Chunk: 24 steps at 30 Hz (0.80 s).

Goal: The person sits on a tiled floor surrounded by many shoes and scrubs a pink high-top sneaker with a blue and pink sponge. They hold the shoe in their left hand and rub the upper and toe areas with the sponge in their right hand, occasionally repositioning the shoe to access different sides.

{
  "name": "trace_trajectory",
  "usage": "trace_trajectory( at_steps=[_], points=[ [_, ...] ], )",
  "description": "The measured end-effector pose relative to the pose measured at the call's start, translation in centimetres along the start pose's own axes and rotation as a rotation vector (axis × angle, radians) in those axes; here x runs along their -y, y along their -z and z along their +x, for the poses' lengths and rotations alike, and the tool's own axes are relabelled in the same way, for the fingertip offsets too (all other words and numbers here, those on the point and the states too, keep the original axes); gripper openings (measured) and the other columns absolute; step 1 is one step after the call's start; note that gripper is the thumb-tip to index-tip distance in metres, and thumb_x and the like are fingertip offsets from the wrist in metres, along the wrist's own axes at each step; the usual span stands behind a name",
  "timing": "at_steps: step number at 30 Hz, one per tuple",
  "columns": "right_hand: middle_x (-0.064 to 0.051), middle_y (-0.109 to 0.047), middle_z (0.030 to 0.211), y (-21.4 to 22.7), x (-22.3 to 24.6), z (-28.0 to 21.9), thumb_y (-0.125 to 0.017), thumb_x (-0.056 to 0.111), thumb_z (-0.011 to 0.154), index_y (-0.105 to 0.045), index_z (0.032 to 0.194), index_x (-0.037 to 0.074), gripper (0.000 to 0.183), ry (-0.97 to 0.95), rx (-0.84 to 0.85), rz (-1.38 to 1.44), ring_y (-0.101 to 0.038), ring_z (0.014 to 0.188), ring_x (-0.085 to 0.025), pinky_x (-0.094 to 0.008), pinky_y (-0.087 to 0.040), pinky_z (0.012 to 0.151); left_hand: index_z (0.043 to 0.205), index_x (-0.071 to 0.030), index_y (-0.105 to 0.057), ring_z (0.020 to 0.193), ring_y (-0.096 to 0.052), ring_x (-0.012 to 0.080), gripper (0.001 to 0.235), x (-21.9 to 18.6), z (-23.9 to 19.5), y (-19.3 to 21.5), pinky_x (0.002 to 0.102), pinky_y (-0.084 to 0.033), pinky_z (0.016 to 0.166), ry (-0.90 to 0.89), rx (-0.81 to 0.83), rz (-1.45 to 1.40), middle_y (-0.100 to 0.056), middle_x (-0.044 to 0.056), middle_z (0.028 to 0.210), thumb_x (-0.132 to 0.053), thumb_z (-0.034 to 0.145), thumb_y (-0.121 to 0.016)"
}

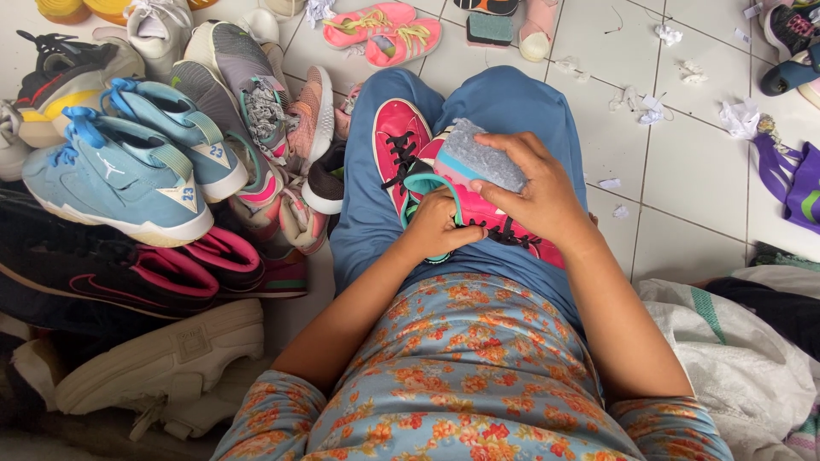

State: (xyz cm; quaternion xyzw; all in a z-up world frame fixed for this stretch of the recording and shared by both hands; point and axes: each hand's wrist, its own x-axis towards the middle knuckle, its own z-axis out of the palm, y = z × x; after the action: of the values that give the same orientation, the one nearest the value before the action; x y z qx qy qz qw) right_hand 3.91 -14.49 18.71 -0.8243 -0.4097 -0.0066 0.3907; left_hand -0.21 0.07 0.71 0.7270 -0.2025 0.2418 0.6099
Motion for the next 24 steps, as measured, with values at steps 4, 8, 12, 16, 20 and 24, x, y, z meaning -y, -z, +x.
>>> trace_trajectory(
  at_steps=[4, 8, 12, 16, 20, 24],
  points=[
    [-0.013, -0.061, 0.114, 0.0, 0.1, 0.0, -0.084, 0.013, 0.082, -0.065, 0.139, 0.020, 0.061, -0.013, -0.002, 0.003, -0.065, 0.113, -0.038, -0.051, -0.049, 0.096, 0.080, -0.007, -0.071, 0.079, -0.064, 0.0456, 0.019, -0.3, 0.1, 0.2, 0.047, -0.050, 0.072, -0.007, 0.007, -0.003, -0.064, 0.019, 0.076, -0.018, 0.071, -0.083],
    [-0.018, -0.061, 0.114, 1.0, 0.7, 0.3, -0.083, 0.008, 0.081, -0.066, 0.138, 0.017, 0.060, -0.029, 0.001, -0.062, -0.063, 0.111, -0.046, -0.055, -0.049, 0.093, 0.080, -0.008, -0.070, 0.077, -0.063, 0.0437, 0.021, 1.3, -0.4, 0.1, 0.046, -0.049, 0.071, -0.008, 0.002, -0.023, -0.063, 0.017, 0.075, -0.019, 0.070, -0.085],
    [-0.019, -0.062, 0.115, 2.1, 2.0, 0.4, -0.083, 0.012, 0.080, -0.067, 0.137, 0.018, 0.059, -0.120, -0.011, -0.185, -0.064, 0.109, -0.045, -0.057, -0.050, 0.092, 0.078, -0.007, -0.069, 0.077, -0.064, 0.0419, 0.020, 2.1, -0.7, -0.3, 0.044, -0.050, 0.073, 0.012, -0.008, -0.058, -0.064, 0.016, 0.074, -0.017, 0.070, -0.084],
    [-0.020, -0.063, 0.115, 2.0, 2.9, 0.2, -0.081, 0.010, 0.079, -0.067, 0.135, 0.019, 0.058, -0.106, 0.082, -0.124, -0.063, 0.111, -0.048, -0.060, -0.049, 0.093, 0.081, -0.009, -0.072, 0.080, -0.066, 0.0408, 0.018, 2.7, -1.0, -0.6, 0.043, -0.050, 0.075, 0.030, -0.015, -0.058, -0.066, 0.015, 0.076, -0.017, 0.070, -0.084],
    [-0.019, -0.063, 0.115, 3.3, -0.3, 0.1, -0.082, 0.019, 0.082, -0.068, 0.135, 0.020, 0.055, -0.156, 0.057, -0.361, -0.063, 0.109, -0.048, -0.059, -0.051, 0.091, 0.079, -0.010, -0.071, 0.078, -0.067, 0.0348, 0.016, 3.0, -0.8, -0.7, 0.040, -0.051, 0.075, 0.019, -0.017, -0.070, -0.068, 0.010, 0.075, -0.017, 0.072, -0.084],
    [-0.016, -0.062, 0.120, 3.2, 2.5, -0.6, -0.082, 0.017, 0.081, -0.064, 0.139, 0.024, 0.061, -0.144, 0.046, -0.245, -0.061, 0.115, -0.046, -0.057, -0.051, 0.094, 0.080, -0.009, -0.071, 0.079, -0.067, 0.0360, 0.016, 2.7, -1.0, -0.9, 0.040, -0.051, 0.076, 0.048, -0.016, -0.081, -0.067, 0.011, 0.075, -0.016, 0.072, -0.083]
  ],
)
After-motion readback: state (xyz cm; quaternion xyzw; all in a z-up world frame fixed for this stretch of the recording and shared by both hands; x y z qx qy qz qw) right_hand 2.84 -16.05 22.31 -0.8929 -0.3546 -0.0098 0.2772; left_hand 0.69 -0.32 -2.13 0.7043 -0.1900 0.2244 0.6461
